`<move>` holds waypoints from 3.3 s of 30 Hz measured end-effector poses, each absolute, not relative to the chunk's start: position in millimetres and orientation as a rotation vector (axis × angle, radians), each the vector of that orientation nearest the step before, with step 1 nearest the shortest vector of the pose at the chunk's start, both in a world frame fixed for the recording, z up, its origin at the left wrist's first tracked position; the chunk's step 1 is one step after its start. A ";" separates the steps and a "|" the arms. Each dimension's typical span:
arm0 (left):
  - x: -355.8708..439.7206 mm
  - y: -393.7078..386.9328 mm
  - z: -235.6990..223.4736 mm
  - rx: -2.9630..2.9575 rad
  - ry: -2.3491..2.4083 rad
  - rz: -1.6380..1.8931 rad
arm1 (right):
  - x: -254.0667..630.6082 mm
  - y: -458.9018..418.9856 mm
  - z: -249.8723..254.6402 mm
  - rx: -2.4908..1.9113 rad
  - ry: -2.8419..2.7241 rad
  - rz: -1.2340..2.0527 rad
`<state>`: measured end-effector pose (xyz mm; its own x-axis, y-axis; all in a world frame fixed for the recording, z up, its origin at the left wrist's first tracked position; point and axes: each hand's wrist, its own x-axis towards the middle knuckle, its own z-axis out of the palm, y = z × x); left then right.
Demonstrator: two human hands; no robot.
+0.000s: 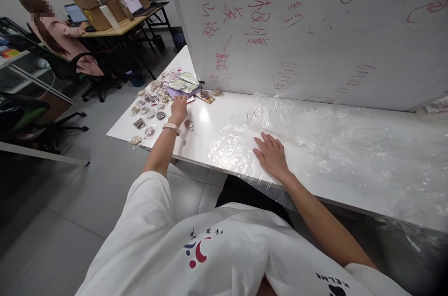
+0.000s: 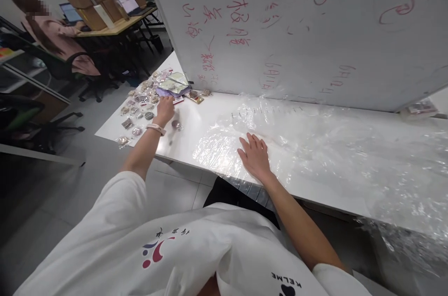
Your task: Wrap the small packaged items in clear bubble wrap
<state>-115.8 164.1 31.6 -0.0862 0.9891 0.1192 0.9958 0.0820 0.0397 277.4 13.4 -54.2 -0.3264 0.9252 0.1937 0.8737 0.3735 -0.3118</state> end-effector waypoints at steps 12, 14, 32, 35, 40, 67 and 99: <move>-161.4 200.8 28.7 -2.179 -2.040 -0.071 | 278.3 14.6 -58.1 -1.590 -2.270 0.189; -152.4 211.3 25.4 -2.198 -2.093 -0.033 | 278.4 14.3 -57.9 -1.602 -2.274 0.179; -108.0 175.2 48.4 -2.321 -2.204 -0.276 | 282.9 17.1 -55.0 -1.438 -2.381 0.313; -56.2 129.2 59.9 -2.685 -1.818 -0.655 | 291.3 19.8 -46.0 -1.305 -2.289 0.638; 56.5 37.6 28.9 -3.139 -1.169 -0.585 | 304.4 21.8 -30.9 -1.233 -1.694 1.121; 92.7 -92.7 -28.7 -2.751 -1.606 -0.542 | 318.2 -32.0 -25.8 -1.161 -2.223 0.667; 85.7 10.7 29.2 -3.191 -1.734 -0.570 | 356.5 -55.4 -20.8 -1.756 -1.577 0.164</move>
